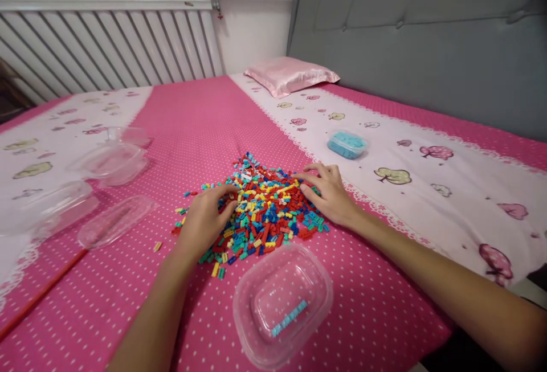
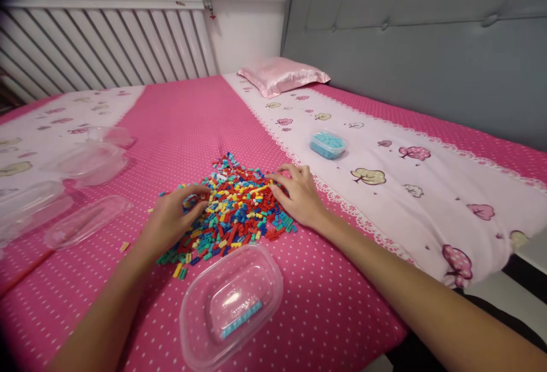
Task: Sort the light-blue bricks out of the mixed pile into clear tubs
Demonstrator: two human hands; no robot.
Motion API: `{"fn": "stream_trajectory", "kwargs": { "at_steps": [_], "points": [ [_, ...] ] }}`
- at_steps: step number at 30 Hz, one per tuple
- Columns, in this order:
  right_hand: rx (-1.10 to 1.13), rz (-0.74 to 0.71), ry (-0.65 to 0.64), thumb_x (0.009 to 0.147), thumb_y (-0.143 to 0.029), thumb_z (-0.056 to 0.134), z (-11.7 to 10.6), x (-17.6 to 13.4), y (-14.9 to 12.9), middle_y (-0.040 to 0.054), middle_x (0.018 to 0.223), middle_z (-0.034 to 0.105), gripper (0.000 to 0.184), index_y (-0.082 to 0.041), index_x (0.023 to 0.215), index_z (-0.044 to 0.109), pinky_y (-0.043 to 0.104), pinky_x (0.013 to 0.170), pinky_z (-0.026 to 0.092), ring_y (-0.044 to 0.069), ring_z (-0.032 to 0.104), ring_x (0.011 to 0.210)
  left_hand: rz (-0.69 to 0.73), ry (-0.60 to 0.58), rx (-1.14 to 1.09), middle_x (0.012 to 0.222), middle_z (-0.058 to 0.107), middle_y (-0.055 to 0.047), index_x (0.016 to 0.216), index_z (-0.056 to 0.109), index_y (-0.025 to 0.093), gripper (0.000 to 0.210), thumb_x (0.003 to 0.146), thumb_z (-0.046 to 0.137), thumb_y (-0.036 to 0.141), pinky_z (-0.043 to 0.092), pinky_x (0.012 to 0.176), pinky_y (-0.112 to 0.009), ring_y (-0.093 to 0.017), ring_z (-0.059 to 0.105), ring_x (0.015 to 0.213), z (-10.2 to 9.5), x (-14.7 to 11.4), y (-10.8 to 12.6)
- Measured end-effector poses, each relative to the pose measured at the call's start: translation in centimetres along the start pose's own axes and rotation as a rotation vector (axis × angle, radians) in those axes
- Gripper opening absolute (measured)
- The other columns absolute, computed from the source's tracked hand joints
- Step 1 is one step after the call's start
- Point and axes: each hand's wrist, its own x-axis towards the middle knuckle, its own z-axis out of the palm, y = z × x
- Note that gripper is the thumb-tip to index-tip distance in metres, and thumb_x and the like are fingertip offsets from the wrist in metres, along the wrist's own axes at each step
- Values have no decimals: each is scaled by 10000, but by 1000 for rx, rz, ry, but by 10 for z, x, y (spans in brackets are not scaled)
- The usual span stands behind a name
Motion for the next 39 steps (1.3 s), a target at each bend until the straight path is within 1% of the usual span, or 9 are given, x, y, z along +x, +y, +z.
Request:
{"fn": "stream_trajectory", "kwargs": {
  "at_steps": [3,6,10,15,19,25,29,32,39],
  "points": [
    [-23,-38,-55,1002,-305,475,13,25,-9,87,1265,610,327,-300,1230,709,517,1036,375,296,442,1140,2,-4,4,1045,751,-71,1077,676,202,291,907,494,351,505,883,-388,-262,692,957,-1,-1,3],
    [-80,-74,-153,968,-270,570,27,56,-22,95,1155,659,237,-278,1094,771,471,972,400,284,476,1091,3,-10,-1,1041,752,-67,1085,678,205,294,926,486,361,502,877,-375,-256,695,943,-3,-2,5],
    [-184,-118,-264,892,-219,696,27,80,-38,105,1095,683,110,-212,953,787,441,954,369,294,489,1104,-23,14,-24,1051,752,-78,1081,689,203,326,930,474,396,493,880,-400,-286,692,959,-5,-2,5],
    [-277,-123,-351,859,-158,716,17,81,-48,148,1053,708,59,-150,857,775,456,947,340,332,500,1121,-24,21,-70,1101,744,-85,1078,697,190,336,919,473,382,481,923,-419,-306,680,1026,-4,-2,8],
    [-273,-102,-354,863,-135,695,18,78,-49,163,993,727,72,-131,834,761,457,938,352,335,536,1102,-15,46,-84,1105,740,-95,1081,697,175,332,921,476,365,483,929,-418,-304,673,1046,-5,-2,8],
    [-113,-44,-285,856,-118,690,13,77,-45,60,882,759,78,-175,884,737,394,931,418,223,657,937,-2,80,-78,1120,737,-88,1087,696,180,305,930,499,352,479,951,-414,-289,667,1049,-4,-3,4],
    [71,-5,-273,852,-115,683,1,75,-47,55,963,784,135,-169,960,742,309,837,515,175,713,881,7,87,-72,1120,734,-93,1081,692,180,294,934,499,347,475,959,-423,-291,662,1055,-3,-4,2],
    [168,-3,-286,851,-128,669,-16,63,-54,43,942,794,123,-191,893,766,330,865,543,189,729,892,28,87,-68,1107,735,-102,1072,694,170,297,934,491,337,477,951,-430,-293,664,1046,-3,-4,3],
    [288,-58,-246,884,-234,645,-77,-13,-89,7,947,770,101,-253,839,734,348,841,526,202,708,908,88,66,-86,1092,744,-76,1081,702,185,307,940,485,351,483,933,-406,-271,673,1026,-3,-5,18]
  ]
}}
